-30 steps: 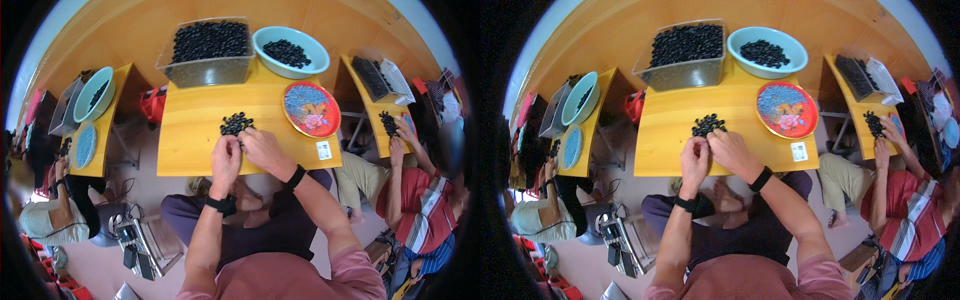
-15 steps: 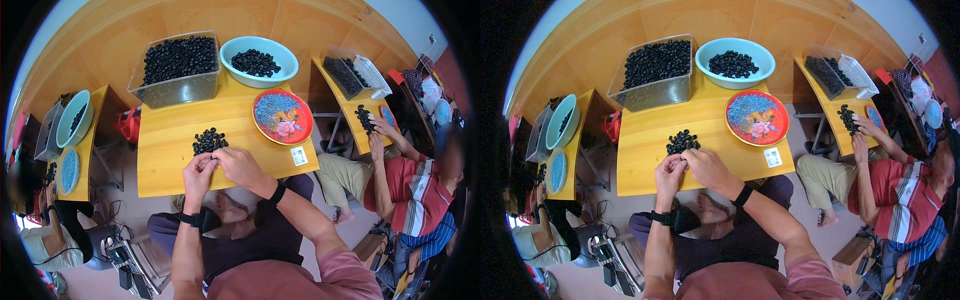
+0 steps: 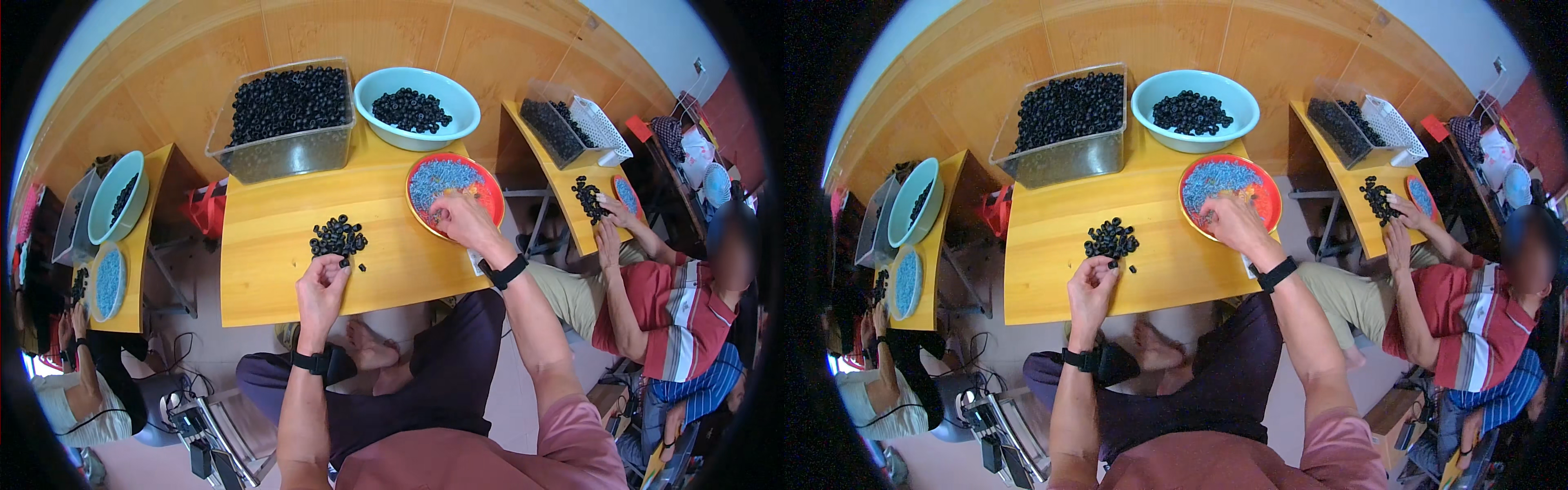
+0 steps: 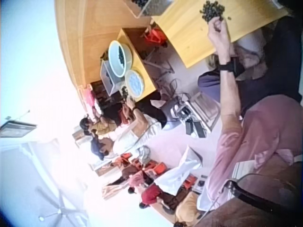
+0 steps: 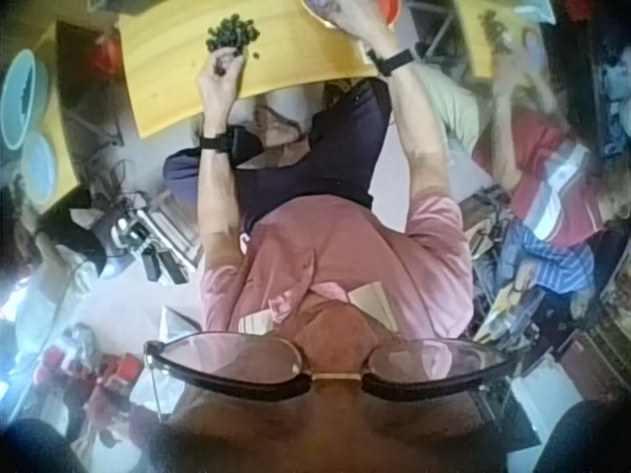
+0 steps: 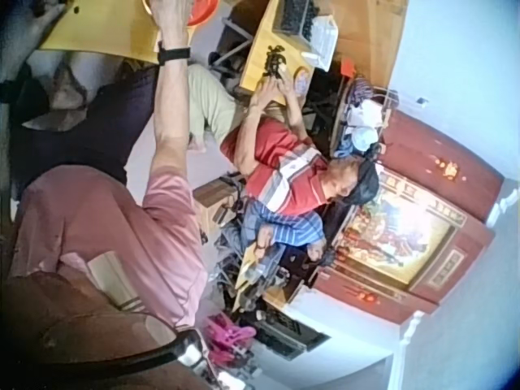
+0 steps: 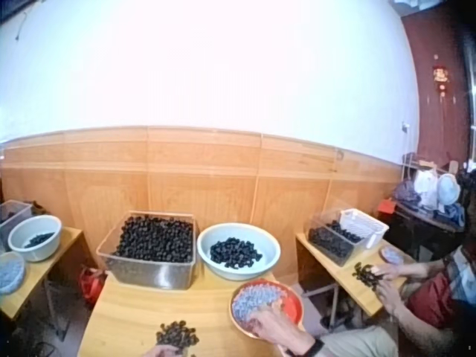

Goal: Sorting and assembling small black plastic components by hand.

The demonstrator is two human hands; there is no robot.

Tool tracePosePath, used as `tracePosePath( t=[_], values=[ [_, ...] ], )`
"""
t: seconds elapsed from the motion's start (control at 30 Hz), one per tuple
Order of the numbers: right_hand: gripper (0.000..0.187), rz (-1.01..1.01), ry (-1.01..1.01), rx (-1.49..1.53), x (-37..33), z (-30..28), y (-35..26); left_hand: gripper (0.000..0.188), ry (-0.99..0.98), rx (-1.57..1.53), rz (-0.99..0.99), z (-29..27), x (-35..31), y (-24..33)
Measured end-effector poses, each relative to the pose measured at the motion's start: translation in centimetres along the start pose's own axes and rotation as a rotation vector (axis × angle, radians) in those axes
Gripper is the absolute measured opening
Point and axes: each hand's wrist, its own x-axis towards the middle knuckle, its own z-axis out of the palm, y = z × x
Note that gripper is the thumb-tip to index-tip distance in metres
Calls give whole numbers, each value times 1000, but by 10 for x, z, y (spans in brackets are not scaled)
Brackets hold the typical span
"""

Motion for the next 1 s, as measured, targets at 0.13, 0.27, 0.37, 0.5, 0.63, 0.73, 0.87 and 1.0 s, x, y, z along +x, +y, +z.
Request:
tracePosePath(
  t=[0.13,0.27,0.37,0.5,0.63,0.73,0.87,1.0],
  values=[
    [21,94,-48,0,0,13,7,16,18,27,13,-1,-1,-2],
    [22,128,72,-89,-3,11,19,16,12,67,4,2,-2,5],
    [19,126,99,-14,-5,1,19,17,12,78,12,2,-2,6],
    [15,218,69,92,-4,-11,20,17,9,39,24,0,-2,0],
    [13,92,74,-14,1,-5,14,16,7,50,24,-1,-1,-3],
    [13,37,130,-47,7,9,11,17,14,5,21,1,-2,0],
    [13,76,66,-164,13,17,12,15,11,5,0,3,-4,3],
    [13,70,51,-178,13,12,8,15,5,-1,-6,0,-4,1]
  ],
)
